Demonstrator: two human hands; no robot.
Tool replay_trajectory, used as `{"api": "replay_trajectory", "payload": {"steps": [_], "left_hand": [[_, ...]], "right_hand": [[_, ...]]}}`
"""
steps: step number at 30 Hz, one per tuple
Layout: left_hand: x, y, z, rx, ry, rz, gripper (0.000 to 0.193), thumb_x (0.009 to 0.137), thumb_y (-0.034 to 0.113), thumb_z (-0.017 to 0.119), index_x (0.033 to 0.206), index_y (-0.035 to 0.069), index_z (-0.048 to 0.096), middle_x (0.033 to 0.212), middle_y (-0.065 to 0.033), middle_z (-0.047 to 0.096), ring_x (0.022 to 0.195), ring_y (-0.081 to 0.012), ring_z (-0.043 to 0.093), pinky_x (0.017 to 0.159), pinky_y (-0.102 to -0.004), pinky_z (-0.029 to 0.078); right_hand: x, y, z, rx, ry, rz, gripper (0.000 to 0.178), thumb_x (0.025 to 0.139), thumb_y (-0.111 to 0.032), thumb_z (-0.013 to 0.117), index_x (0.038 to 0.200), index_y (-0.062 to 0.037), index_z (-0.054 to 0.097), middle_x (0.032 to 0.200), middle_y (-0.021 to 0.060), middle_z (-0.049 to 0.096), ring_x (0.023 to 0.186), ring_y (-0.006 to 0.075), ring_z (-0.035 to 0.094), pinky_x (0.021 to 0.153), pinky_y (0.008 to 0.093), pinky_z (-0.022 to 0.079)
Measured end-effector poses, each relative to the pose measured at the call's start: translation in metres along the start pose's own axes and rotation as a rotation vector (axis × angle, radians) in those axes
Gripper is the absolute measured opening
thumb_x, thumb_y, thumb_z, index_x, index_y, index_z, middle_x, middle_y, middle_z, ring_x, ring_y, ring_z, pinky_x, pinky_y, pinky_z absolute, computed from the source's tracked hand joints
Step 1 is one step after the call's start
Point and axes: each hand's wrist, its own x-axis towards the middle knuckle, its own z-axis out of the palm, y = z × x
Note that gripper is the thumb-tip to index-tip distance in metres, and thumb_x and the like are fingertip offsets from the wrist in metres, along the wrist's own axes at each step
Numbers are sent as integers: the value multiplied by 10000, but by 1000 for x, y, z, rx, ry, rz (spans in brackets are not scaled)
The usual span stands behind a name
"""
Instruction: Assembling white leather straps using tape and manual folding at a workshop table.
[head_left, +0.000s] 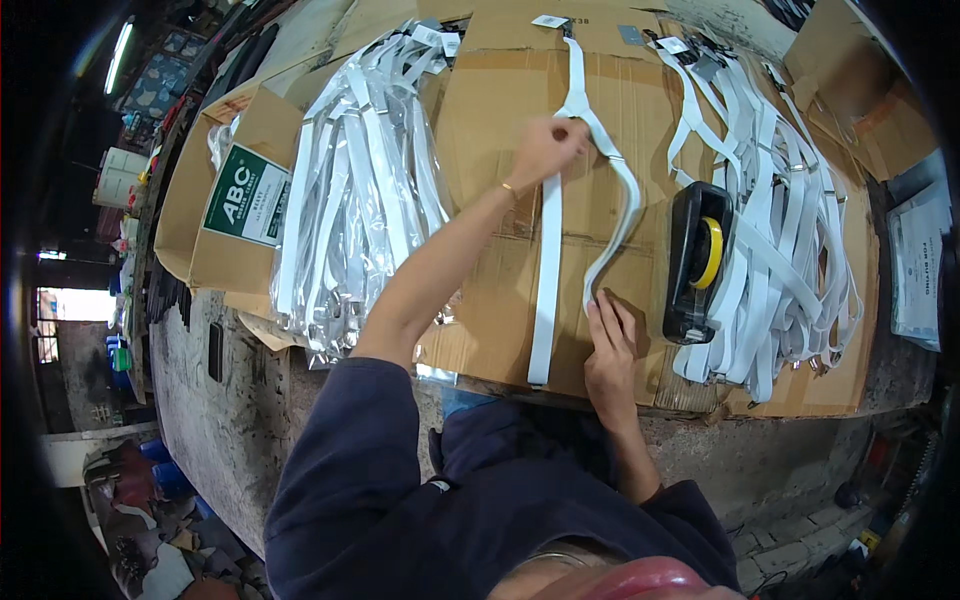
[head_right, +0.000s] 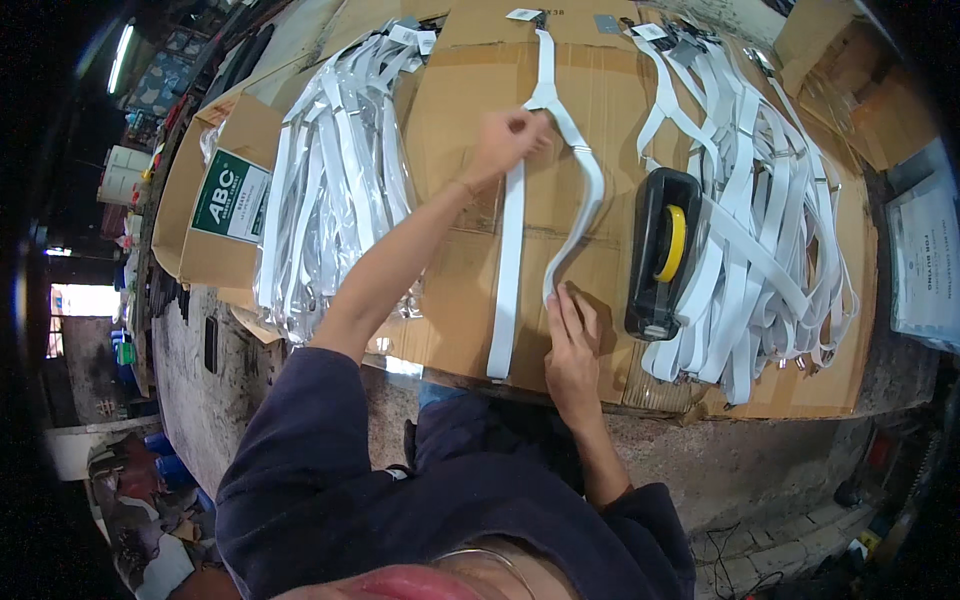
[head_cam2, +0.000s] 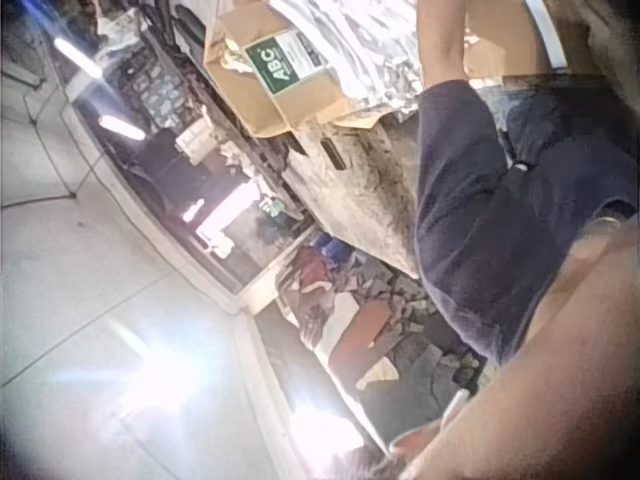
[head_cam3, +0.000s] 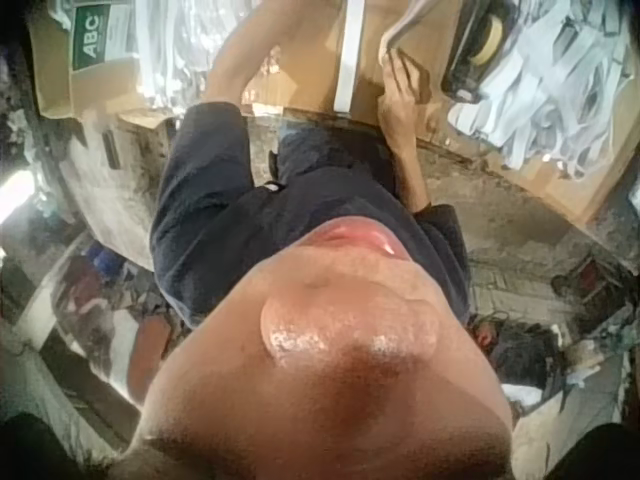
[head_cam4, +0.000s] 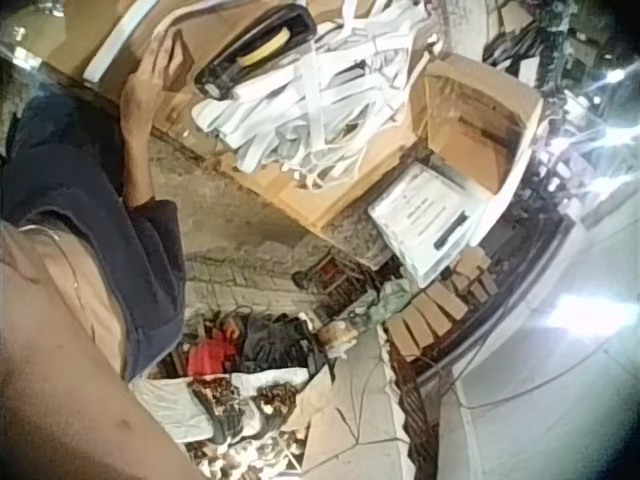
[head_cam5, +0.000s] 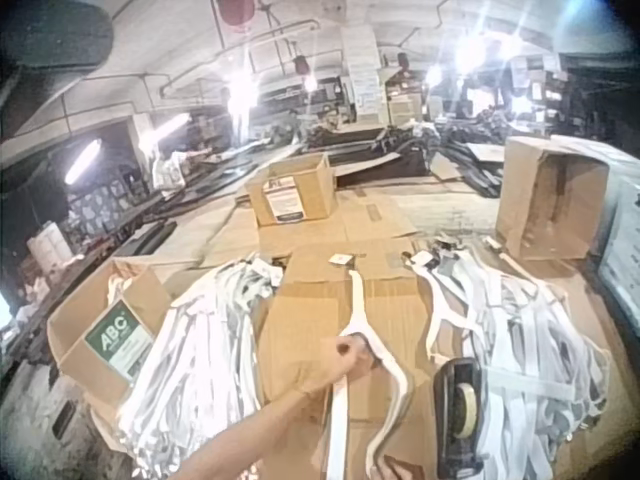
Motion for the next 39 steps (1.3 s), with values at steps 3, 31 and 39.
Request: {"api": "replay_trajectory", "payload": {"steps": [3,31,39], "left_hand": [[28,-4,-8,167,249,-229,211,846,205,626,896,13,698,815,-87,699,658,-132,628,654,-273,504],[131,-105,-60,671,198,-365,428,850,347,642,1090,-5,607,921,-213,677,817,-376,667,733,-435,533],[125,-131,-107,55,69,-65,257,834,81,591,1076,11,647,985,-124,691,902,-194,656,795,-318,513]], "right_hand": [[-2,-2,0,8,-12,3,558,726,152,457,1268,39,524,1348,174,491,1237,343,444,1037,412,375],[-15,-3,-10,-132,-201,54,662,729,164,457,1378,39,407,1452,146,400,1374,332,338,1105,441,310],[20,-56,-31,172,-34,39,545,800,-91,689,1290,5,470,1304,226,458,1209,439,450,928,475,463]]}}
